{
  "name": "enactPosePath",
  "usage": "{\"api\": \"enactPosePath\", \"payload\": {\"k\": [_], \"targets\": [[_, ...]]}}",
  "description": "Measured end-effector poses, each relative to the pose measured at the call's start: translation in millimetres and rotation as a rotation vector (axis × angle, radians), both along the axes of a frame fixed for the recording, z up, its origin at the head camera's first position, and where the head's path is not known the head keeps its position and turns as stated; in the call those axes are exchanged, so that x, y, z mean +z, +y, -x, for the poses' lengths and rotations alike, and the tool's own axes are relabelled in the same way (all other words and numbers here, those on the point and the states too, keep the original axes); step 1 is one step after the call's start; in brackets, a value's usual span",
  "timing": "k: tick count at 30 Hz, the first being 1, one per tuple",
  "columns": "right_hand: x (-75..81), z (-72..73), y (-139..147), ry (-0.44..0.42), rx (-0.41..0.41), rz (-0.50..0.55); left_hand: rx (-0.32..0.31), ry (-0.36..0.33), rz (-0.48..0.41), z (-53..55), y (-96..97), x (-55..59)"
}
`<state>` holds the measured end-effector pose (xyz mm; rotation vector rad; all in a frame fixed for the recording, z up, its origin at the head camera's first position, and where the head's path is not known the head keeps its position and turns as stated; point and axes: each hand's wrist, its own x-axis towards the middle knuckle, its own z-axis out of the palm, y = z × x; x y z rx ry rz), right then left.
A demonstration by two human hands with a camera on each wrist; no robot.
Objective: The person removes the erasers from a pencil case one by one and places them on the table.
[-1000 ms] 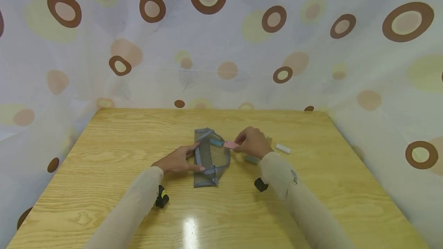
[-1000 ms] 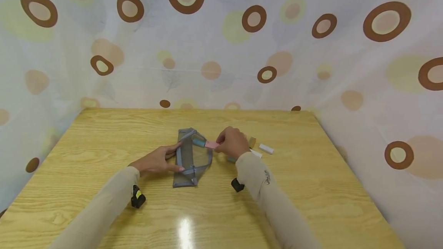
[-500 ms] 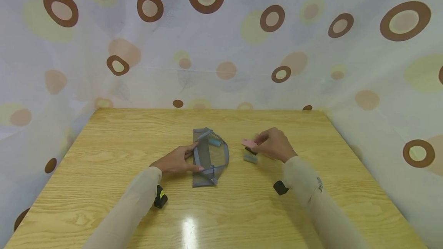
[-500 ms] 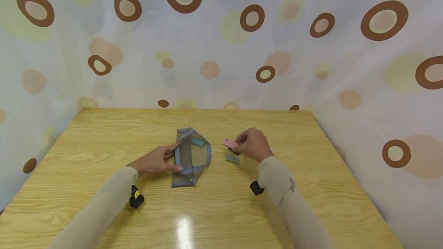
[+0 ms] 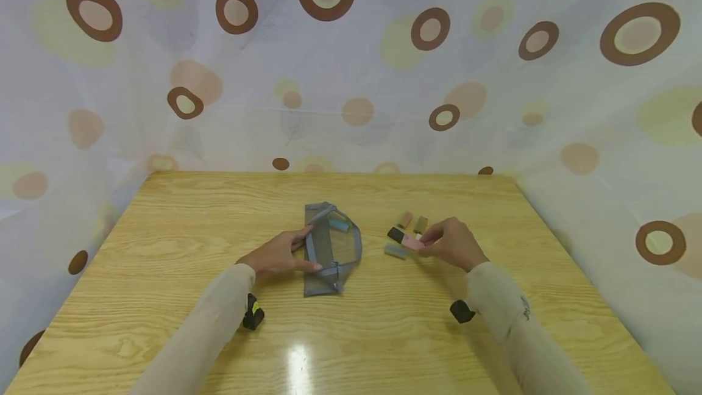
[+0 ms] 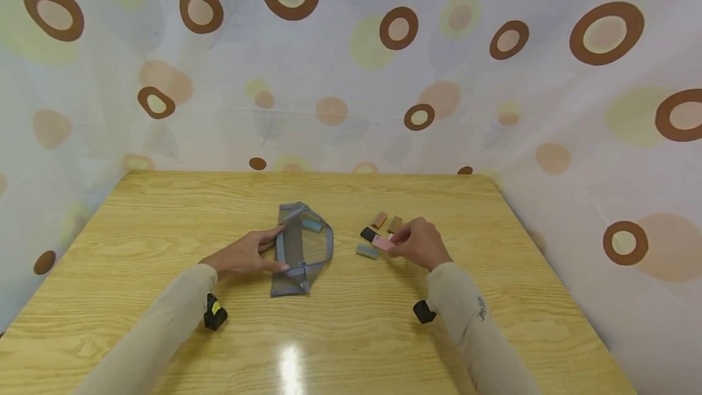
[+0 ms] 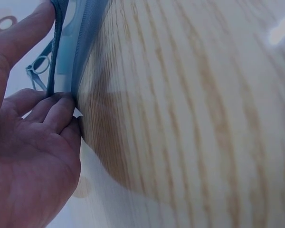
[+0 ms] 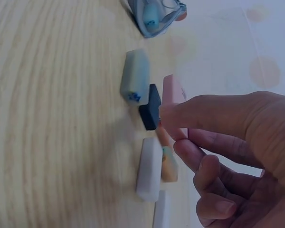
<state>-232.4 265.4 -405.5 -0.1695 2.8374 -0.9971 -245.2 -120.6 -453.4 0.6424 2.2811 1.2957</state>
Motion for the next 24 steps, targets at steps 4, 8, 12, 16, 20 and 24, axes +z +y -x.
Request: {"api": "enactPosePath", "payload": {"k": [4,8,12,16,20,24], "targets": [[-5.7,-2.9,4.2,-0.018,-0.013,0.009,-0.001,0.002,-0.003,0.5,-0.4,-0.7],[-9.5,-5.3,7.5,-0.019,-0.016,0.007,-0.008,0.010,-0.001,1.6,-0.7,-1.8],[-10.5,-6.3,11.2,-0.009,-0.019,-0.004,-0.010,0.013,0.005,1.8,-0.7,-1.8],[-10.4,-7.6,14.7,-0.006,-0.013,-0.019,-0.006,0.012,0.008,1.6,-0.4,-0.5],[-12.7,-8.5,17.0,-0.026,-0.022,-0.042,-0.008,0.013,0.007,1.7,-0.4,0.0],[-17.0,-9.4,19.2,-0.040,-0.025,-0.063,-0.014,0.012,0.002,1.6,-0.7,-1.0]]}}
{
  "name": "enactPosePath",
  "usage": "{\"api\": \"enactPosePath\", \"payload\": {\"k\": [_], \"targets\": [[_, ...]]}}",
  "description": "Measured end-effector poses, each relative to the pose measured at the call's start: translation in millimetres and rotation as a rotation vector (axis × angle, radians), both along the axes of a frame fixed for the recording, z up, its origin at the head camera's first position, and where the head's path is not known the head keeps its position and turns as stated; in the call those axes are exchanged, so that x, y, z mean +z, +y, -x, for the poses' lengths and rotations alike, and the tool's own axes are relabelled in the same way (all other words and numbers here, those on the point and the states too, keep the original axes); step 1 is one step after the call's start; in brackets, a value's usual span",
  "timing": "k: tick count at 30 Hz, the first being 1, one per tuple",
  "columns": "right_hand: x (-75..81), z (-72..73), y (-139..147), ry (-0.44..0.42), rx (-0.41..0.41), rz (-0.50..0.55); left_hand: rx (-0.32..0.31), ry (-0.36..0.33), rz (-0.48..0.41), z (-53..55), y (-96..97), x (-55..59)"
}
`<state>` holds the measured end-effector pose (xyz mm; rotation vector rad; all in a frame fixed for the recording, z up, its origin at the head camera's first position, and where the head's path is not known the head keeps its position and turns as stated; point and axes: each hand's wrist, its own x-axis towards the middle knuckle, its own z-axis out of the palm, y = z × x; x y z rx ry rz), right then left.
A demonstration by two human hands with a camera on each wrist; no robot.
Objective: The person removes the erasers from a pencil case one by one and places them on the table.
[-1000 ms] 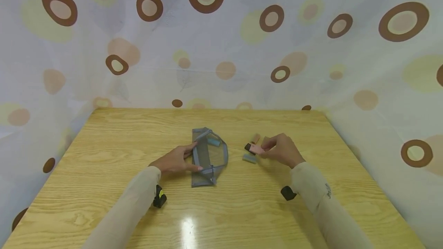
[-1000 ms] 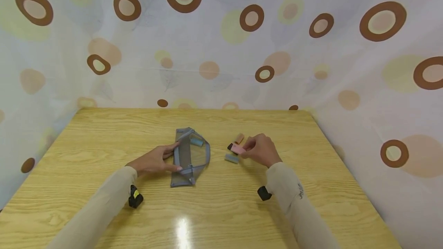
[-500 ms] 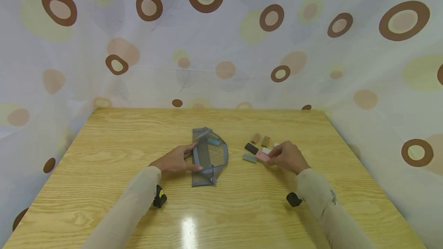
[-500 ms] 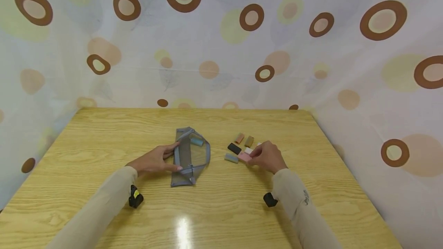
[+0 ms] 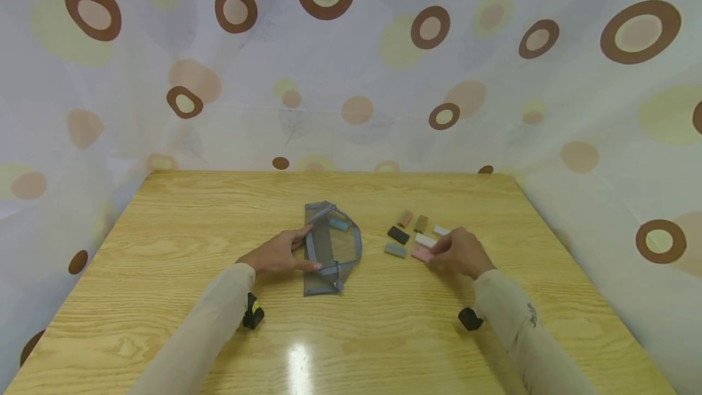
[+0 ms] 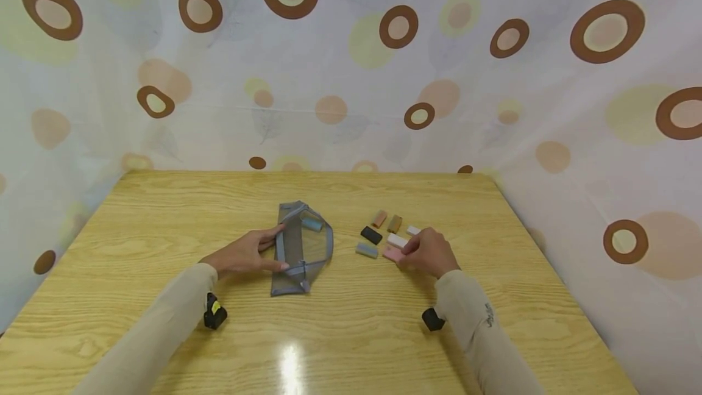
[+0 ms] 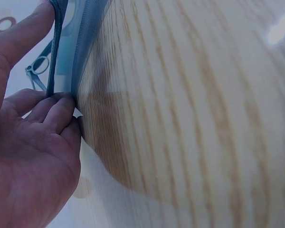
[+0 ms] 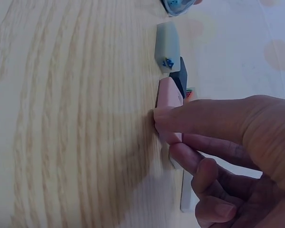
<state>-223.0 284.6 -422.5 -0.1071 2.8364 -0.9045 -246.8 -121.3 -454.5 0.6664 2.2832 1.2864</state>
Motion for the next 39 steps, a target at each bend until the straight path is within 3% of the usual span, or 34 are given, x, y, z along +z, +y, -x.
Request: {"api": "enactPosePath", "payload": {"k": [9,18,32,39], "targets": [[-2.3,1.0,0.4,-0.014,0.007,-0.010,0.003,-0.002,-0.002,-0.1,0.8,0.0],[7.2,2.6,-2.7,-0.041,0.040,-0.055,0.012,-0.007,-0.004,0.1,0.6,2.1],[4.2,-1.6,-4.8,-0.041,0.050,-0.099,0.010,-0.023,-0.007,-2.8,1.0,-0.6],[21.7,10.1,-2.7,-0.082,0.099,-0.078,0.006,0.002,0.000,1.1,0.2,0.5]]}}
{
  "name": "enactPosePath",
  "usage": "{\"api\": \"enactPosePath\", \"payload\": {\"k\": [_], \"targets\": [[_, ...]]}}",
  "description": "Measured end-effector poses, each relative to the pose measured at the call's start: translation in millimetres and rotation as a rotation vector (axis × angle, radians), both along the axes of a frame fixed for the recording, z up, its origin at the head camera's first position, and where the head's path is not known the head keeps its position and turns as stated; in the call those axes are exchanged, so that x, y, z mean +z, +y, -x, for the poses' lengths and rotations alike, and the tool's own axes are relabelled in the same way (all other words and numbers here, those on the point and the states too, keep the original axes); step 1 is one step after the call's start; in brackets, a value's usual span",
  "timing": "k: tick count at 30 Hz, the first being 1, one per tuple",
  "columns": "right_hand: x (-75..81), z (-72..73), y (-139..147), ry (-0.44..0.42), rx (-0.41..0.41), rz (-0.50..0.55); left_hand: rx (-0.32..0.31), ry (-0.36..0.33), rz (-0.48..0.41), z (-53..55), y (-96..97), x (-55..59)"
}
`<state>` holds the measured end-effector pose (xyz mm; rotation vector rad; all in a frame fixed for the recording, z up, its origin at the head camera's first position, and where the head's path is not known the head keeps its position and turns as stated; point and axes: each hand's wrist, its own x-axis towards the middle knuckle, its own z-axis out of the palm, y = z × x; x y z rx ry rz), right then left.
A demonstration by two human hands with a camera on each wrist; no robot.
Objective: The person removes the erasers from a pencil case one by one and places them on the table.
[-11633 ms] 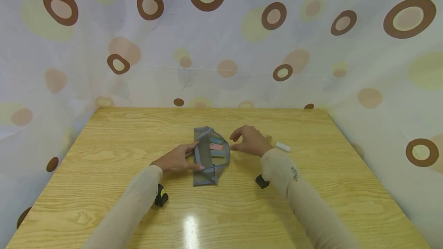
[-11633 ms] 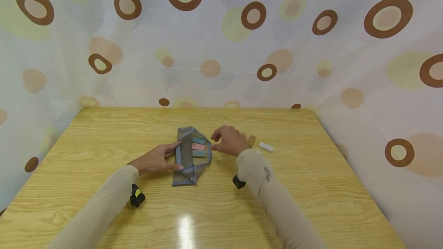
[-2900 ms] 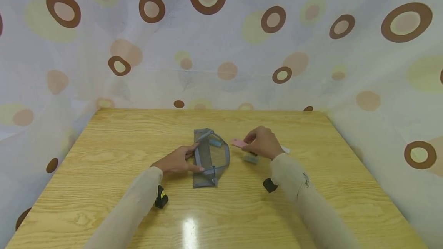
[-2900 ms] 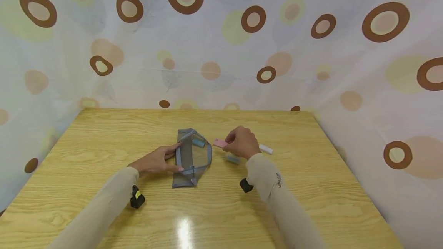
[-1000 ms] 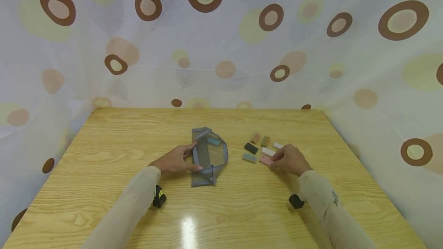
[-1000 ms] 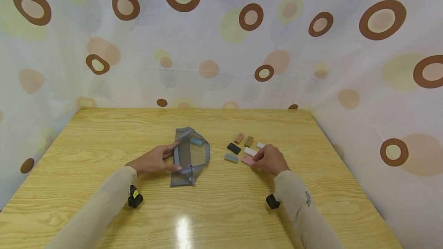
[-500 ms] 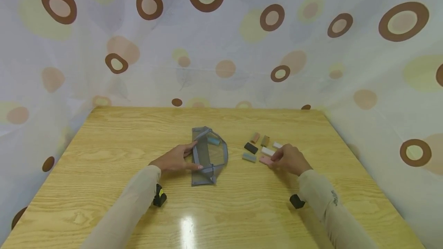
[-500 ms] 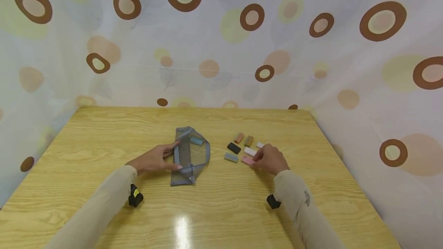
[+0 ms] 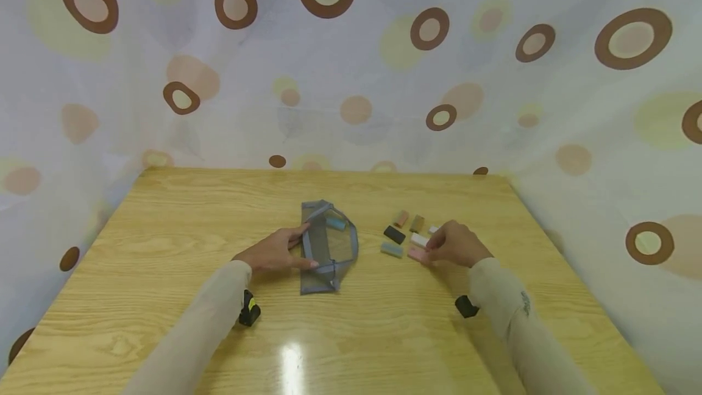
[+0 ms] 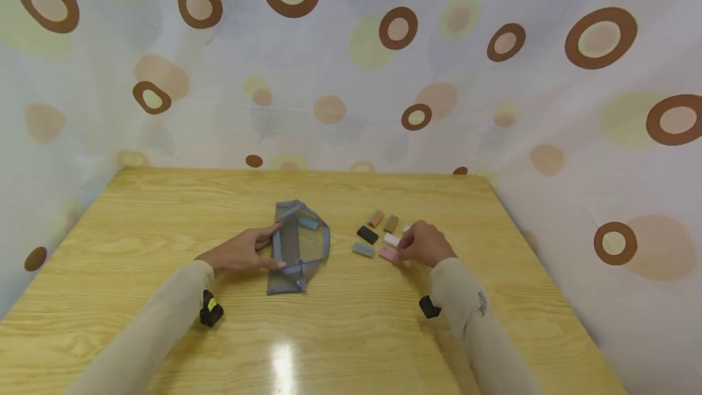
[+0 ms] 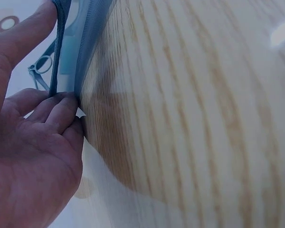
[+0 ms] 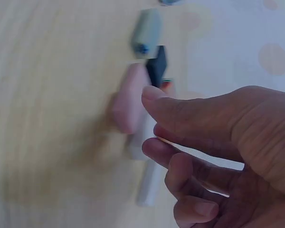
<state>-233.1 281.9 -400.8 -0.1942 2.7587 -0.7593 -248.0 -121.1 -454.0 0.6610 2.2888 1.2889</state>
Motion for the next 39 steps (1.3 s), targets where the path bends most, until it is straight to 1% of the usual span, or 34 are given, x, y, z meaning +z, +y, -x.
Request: {"api": "enactPosePath", "payload": {"k": [2,6,8,10,15,17,20,22,27,30,35,39], "targets": [[7.9,5.5,-3.7,0.015,0.018,0.023,-0.001,0.000,0.006,0.9,-0.7,0.5],[21.5,15.6,-22.8,0.087,0.061,0.067,-0.004,-0.005,0.014,2.0,-0.5,0.7],[24.2,20.4,-37.9,0.118,0.078,0.084,-0.001,-0.006,0.016,2.3,-0.2,0.7],[24.2,24.4,-55.3,0.129,0.090,0.097,0.003,-0.008,0.016,2.1,0.0,1.0],[12.7,31.2,-96.8,0.146,0.108,0.083,0.001,-0.010,0.012,1.2,0.4,1.4],[6.1,33.0,-109.8,0.144,0.098,0.071,-0.004,-0.006,0.012,0.9,0.7,1.0],[-4.1,35.2,-123.9,0.140,0.080,0.080,-0.005,-0.004,0.016,0.8,0.9,1.0],[-9.4,36.6,-130.8,0.144,0.072,0.088,-0.008,-0.003,0.020,1.1,0.4,1.2],[-17.8,38.5,-145.9,0.214,0.081,0.098,-0.006,-0.008,0.025,2.2,-0.8,1.7],[-22.1,40.2,-152.4,0.243,0.062,0.085,-0.002,-0.018,0.016,2.2,-0.6,1.9],[-28.8,43.3,-158.4,0.224,-0.005,0.075,0.004,-0.029,0.012,1.0,-0.6,2.5],[-31.2,45.1,-161.0,0.219,-0.033,0.078,0.004,-0.023,0.015,0.0,-1.7,4.6]]}}
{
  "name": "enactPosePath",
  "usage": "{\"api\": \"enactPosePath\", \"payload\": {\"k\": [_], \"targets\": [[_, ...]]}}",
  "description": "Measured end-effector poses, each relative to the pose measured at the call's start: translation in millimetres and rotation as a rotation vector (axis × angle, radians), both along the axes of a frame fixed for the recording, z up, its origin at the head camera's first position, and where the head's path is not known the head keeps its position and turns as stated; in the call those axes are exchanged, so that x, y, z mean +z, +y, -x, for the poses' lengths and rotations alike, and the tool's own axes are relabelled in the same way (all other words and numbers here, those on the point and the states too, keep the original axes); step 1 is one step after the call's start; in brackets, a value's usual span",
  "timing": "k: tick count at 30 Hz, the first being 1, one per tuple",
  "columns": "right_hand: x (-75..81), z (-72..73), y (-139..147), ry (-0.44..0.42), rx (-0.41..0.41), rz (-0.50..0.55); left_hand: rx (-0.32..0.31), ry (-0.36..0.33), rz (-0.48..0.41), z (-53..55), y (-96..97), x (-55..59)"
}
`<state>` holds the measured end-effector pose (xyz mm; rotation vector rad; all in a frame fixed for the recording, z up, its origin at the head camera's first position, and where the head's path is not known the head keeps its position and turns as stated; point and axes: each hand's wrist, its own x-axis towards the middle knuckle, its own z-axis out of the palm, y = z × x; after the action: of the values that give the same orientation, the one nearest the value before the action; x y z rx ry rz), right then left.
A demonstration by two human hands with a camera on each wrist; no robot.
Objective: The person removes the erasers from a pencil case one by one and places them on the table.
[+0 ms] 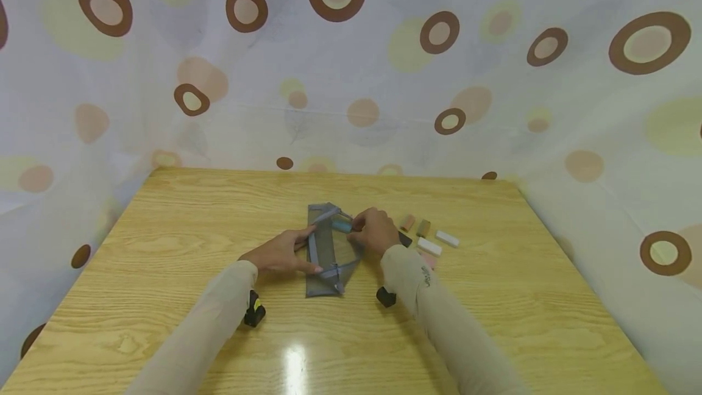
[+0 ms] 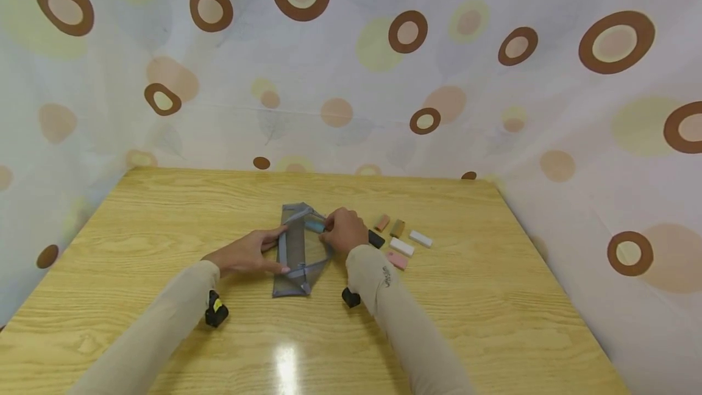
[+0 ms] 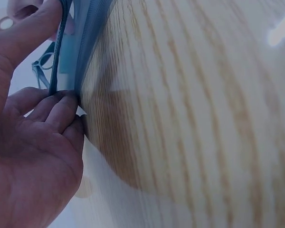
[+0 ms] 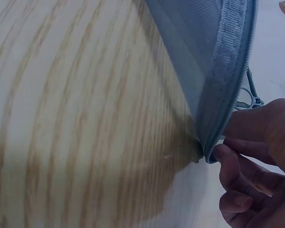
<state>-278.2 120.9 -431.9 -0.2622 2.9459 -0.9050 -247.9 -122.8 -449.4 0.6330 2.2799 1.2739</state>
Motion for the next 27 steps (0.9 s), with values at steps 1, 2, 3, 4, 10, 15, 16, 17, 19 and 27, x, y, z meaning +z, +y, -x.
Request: {"api": "enactPosePath", "payload": {"k": [1,2,3,4,10,15,16,17,19,27], "targets": [[-0.9,0.1,0.3,-0.003,-0.008,0.001,-0.001,0.001,0.000,-0.2,0.2,0.3],[-1.7,0.1,0.6,-0.006,-0.015,0.004,-0.002,0.001,0.001,-0.4,0.4,0.6],[-2.5,0.1,0.9,-0.010,-0.021,0.008,-0.004,0.002,0.002,-0.5,0.6,0.8],[-3.0,0.2,0.7,-0.013,-0.029,0.012,-0.004,0.004,0.004,-0.6,0.3,1.0],[-7.6,1.8,-0.3,-0.011,-0.051,0.025,-0.007,0.011,0.001,-0.1,-0.3,-1.4],[-9.8,4.2,2.3,-0.001,-0.035,-0.004,-0.011,0.011,0.000,0.7,0.4,-2.7],[-9.4,4.7,3.5,0.005,-0.030,-0.015,-0.010,0.011,0.000,0.8,0.5,-2.3],[-8.8,5.3,4.3,0.010,-0.025,-0.023,-0.008,0.009,0.001,0.8,0.7,-1.6],[-7.2,5.9,5.3,0.016,-0.016,-0.032,-0.003,0.008,0.002,0.5,1.1,0.0],[-4.2,5.7,2.2,-0.012,0.015,-0.041,0.005,0.009,0.004,-1.9,1.1,2.5]]}}
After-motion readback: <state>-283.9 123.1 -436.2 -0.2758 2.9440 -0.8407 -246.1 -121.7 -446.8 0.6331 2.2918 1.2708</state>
